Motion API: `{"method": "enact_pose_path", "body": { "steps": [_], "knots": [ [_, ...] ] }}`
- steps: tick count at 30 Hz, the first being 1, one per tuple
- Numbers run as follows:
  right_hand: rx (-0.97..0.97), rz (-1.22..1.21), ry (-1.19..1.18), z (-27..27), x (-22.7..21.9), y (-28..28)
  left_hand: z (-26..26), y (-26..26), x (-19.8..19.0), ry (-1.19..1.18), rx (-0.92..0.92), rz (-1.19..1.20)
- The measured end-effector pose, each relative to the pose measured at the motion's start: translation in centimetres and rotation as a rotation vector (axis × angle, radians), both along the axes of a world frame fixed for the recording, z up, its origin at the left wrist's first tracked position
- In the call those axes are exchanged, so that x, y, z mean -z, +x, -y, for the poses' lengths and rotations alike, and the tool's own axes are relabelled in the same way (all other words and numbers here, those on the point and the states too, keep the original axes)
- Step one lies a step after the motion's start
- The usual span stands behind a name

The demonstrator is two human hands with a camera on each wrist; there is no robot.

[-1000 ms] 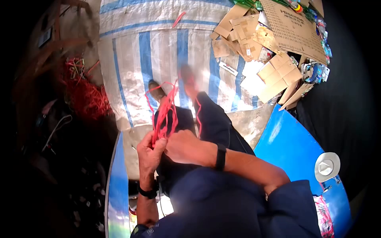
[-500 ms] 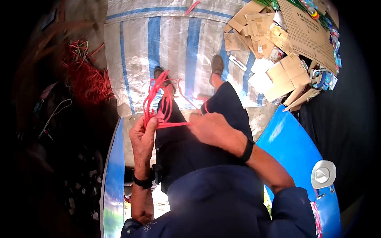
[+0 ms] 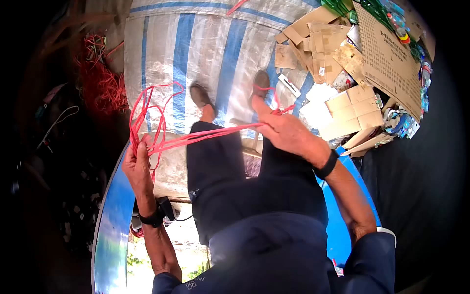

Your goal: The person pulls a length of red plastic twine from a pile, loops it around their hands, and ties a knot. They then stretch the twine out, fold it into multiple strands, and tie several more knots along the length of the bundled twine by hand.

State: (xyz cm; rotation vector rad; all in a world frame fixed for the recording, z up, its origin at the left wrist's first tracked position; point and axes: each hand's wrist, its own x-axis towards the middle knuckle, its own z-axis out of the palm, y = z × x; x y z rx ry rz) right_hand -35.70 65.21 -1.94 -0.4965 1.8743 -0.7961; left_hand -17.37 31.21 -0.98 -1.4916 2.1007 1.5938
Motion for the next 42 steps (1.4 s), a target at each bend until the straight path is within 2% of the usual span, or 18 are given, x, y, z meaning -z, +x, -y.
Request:
{"method": "enact_pose_path", "body": {
  "steps": [2,3,5,7,8,12,15,16,18,20,25,29,31,34,37,39,40,42],
  "knots": [
    [0.041,0.017,-0.011,-1.1,1.0,-0.7,1.2,0.2,2.2,0.072,-0.044,0.019],
    [-0.031,-0.037,0.042,-2.0,2.1,-1.0,1.6,-0.1,3.7,0.148,-0.081,0.027],
    [-0.115,-0.1,0.103,-3.9,4.9,-1.9,1.7,-1.3,6.8,0.099,-0.07,-0.034],
    [-0.095,-0.179,0.154,-5.4,7.0,-1.0,2.4,-1.6,7.7,0.026,0.045,0.068],
    [-0.106,-0.122,0.152,-5.9,7.8,-1.2,2.3,-1.3,8.6,0.12,-0.009,0.01],
    [-0.158,-0.13,0.267,-6.4,10.3,-1.4,1.5,-0.8,12.3,0.139,0.037,-0.143],
    [-0.066,-0.015,0.21,-8.0,14.0,-0.6,1.8,-0.9,13.4,0.173,0.014,-0.041],
    [-0.043,0.011,0.169,-8.1,15.1,-0.6,1.5,-1.4,13.9,0.223,-0.07,-0.039],
    [-0.017,0.033,0.143,-8.2,16.9,-1.4,1.6,-2.0,15.4,0.248,-0.093,-0.034],
    [0.062,0.4,0.284,-7.1,18.1,-2.7,2.0,-1.6,17.8,0.282,-0.179,-0.024],
    [-0.024,0.412,0.231,-8.3,23.6,-2.8,1.9,-3.2,22.5,0.321,-0.245,-0.084],
    [-0.054,0.36,0.262,-8.9,25.7,-2.5,2.0,-3.9,26.0,0.393,-0.286,-0.147],
    [-0.027,0.336,0.263,-9.7,26.7,-1.8,2.3,-3.6,27.6,0.424,-0.27,-0.132],
    [-0.034,0.308,0.272,-11.5,29.1,-1.1,2.6,-3.6,29.5,0.497,-0.137,-0.151],
    [-0.051,0.217,0.255,-12.3,31.4,-0.7,2.4,-3.1,31.2,0.527,-0.136,-0.094],
    [-0.013,0.257,0.342,-13.2,33.3,-0.7,2.0,-3.1,32.3,0.493,-0.126,-0.062],
    [-0.045,0.179,0.274,-13.7,34.5,-0.5,1.8,-3.1,32.8,0.465,-0.12,-0.027],
    [-0.084,0.153,0.299,-14.2,36.3,-0.7,2.0,-2.8,33.6,0.481,-0.085,-0.008]
  ]
}}
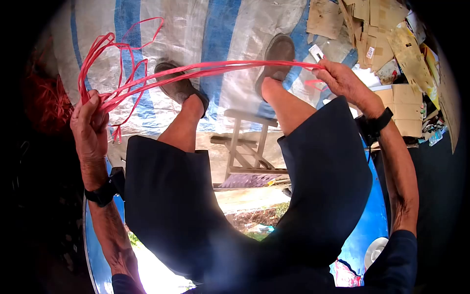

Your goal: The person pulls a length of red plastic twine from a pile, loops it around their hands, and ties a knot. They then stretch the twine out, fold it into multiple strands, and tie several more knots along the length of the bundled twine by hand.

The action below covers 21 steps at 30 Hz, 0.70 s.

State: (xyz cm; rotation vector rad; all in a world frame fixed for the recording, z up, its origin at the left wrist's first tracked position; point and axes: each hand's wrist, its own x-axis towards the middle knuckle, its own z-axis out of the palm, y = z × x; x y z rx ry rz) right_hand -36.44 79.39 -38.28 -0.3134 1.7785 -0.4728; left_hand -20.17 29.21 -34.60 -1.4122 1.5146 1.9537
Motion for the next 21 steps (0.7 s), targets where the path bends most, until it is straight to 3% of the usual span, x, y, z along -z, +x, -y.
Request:
{"method": "enact_pose_path", "body": {
  "steps": [5,7,11,13,21],
  "knots": [
    [-0.119,-0.102,0.053,0.2,3.1,-1.1,0.5,0.0,3.2,-0.033,-0.003,-0.011],
    [-0.129,-0.115,0.067,0.3,4.2,-1.6,0.8,-0.1,4.1,0.088,-0.032,-0.077],
    [-0.07,-0.214,-0.079,-0.2,6.4,-2.8,0.6,-0.9,5.7,0.003,-0.009,-0.081],
    [-0.207,-0.267,-0.056,-1.0,7.4,-3.7,0.7,-1.2,6.2,-0.021,0.006,-0.125],
    [-0.025,-0.39,-0.125,-3.9,8.0,-5.7,2.2,-1.5,6.4,-0.032,0.115,-0.231]
  ]
}}
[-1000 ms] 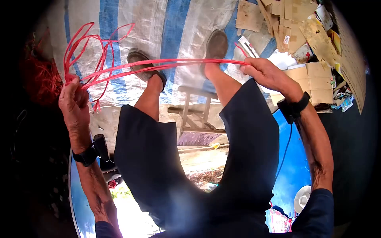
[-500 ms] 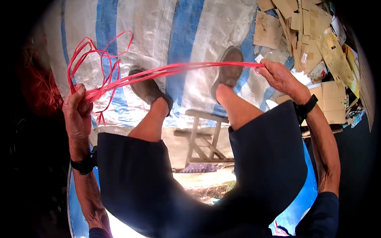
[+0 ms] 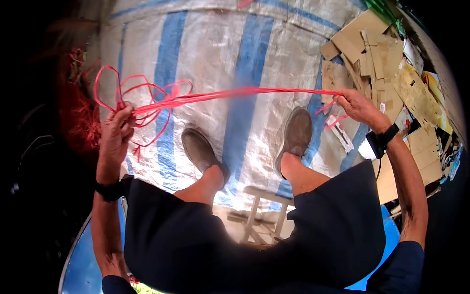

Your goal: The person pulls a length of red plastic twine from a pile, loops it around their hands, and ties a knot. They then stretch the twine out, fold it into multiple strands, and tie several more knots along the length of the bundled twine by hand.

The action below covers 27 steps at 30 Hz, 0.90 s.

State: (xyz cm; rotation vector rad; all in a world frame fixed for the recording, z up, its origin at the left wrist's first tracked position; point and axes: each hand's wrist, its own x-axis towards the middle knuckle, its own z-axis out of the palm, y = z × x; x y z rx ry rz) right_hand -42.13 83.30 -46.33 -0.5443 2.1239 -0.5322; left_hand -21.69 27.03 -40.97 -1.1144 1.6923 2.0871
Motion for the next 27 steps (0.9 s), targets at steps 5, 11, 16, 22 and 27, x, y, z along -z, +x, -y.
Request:
{"method": "enact_pose_path", "body": {
  "steps": [5,11,16,22,27],
  "knots": [
    [0.16,-0.14,-0.258,-3.4,-2.8,1.4,-2.3,1.6,-3.3,-0.173,0.058,-0.088],
    [0.558,-0.194,-0.179,-8.5,-11.4,0.9,1.6,4.8,-8.0,-0.318,-0.131,-0.176],
    [0.868,-0.191,-0.195,-16.4,-15.4,-0.4,10.0,9.9,-12.1,-0.456,-0.252,-0.212],
    [1.008,-0.24,-0.186,-23.1,-17.3,-0.6,11.5,12.5,-19.7,-0.865,-0.081,-0.113],
    [1.046,-0.262,-0.183,-26.1,-16.8,-0.8,15.3,14.1,-20.5,-1.152,0.154,-0.216]
  ]
}}
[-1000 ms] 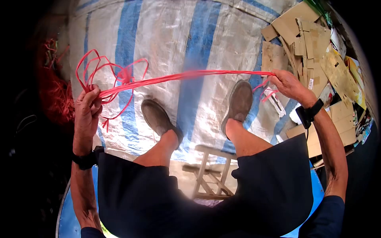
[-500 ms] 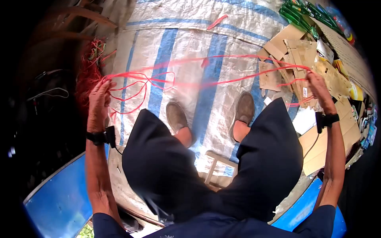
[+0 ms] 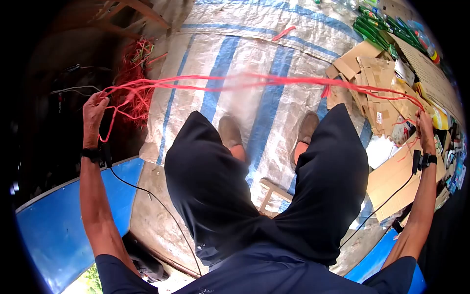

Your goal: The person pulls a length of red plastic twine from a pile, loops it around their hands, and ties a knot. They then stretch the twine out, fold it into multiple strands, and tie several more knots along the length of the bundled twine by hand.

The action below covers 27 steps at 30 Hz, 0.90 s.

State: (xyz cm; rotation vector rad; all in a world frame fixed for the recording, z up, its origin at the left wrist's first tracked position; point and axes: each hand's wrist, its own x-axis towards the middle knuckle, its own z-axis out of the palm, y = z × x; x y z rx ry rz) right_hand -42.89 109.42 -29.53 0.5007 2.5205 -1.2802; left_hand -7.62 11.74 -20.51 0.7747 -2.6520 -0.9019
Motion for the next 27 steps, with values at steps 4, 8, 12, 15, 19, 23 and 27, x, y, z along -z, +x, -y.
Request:
{"method": "enact_pose_path", "body": {
  "steps": [4,8,12,15,19,23,27],
  "knots": [
    [-0.038,-0.004,0.083,2.1,-0.3,1.7,0.6,1.1,1.3,-0.264,0.022,0.045],
    [-0.126,0.016,0.094,2.8,0.0,2.5,0.9,1.9,3.4,-0.309,0.002,0.071],
    [-0.15,0.026,0.141,2.3,0.6,2.9,-0.1,1.9,2.9,-0.224,-0.046,0.122],
    [-0.138,0.096,0.127,2.2,1.0,3.4,-0.1,1.7,2.0,-0.031,-0.138,0.154],
    [-0.132,0.156,0.16,3.7,2.1,4.0,1.8,1.8,2.0,0.251,-0.269,0.069],
    [-0.079,0.118,0.088,5.0,1.7,2.8,4.0,1.1,0.6,0.23,-0.458,0.094],
    [0.036,-0.014,0.015,3.8,1.1,-0.6,10.2,2.0,-1.4,0.26,-0.589,-0.007]
  ]
}}
